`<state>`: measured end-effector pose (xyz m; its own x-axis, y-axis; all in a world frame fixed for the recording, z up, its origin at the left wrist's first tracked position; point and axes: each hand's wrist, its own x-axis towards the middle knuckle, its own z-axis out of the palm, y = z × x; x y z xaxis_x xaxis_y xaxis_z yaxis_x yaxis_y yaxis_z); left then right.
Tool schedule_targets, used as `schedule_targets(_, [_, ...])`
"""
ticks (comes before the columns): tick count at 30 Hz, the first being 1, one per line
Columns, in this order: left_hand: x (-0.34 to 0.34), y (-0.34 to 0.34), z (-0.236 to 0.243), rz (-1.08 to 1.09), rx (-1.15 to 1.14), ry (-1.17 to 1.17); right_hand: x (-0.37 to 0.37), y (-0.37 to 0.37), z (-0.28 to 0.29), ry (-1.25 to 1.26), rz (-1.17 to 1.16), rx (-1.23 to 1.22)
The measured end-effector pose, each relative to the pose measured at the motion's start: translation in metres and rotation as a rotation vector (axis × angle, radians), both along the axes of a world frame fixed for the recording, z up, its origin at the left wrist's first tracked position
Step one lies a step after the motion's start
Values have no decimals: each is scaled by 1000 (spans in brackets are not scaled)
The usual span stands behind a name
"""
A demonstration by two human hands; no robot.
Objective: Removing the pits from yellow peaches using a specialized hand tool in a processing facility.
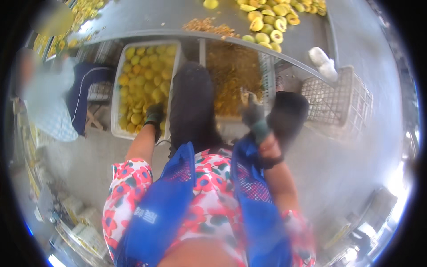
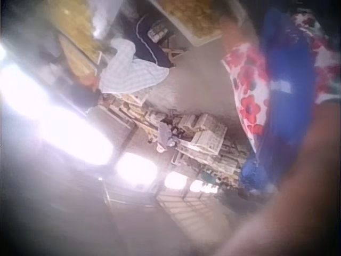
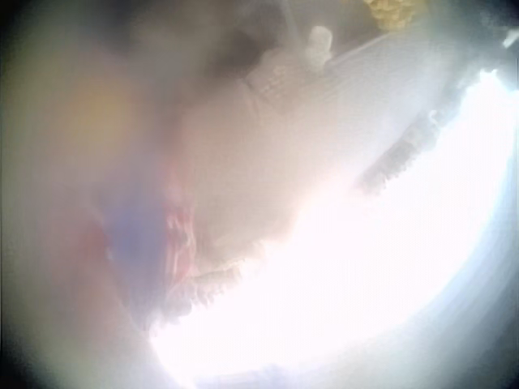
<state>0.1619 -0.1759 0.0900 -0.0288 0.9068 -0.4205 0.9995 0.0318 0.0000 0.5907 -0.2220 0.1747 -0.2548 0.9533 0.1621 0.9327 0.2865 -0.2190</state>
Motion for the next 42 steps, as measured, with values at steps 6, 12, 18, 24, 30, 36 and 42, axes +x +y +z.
schedule_targets(6, [-49,23,-43,96,103,-89,6,-7,30,-120,39,-4])
schedule_targets(12, [53,120,173,-228,730,-326,21,2,32,-91,15,74])
schedule_targets(18, [249,229,222,-620,588,-617,10,5,49,505,-212,148])
schedule_targets(24, [358,297,157,-943,568,-441,36,-10,59,665,-224,-74])
schedule_targets(30, [358,289,186,-711,292,-51,45,-15,109,908,-440,-258])
schedule_targets(36, [339,244,211,-473,272,-848,38,-1,114,925,-417,-62])
schedule_targets(42, [295,133,279,-363,171,-1443,8,4,185,926,-344,-55])
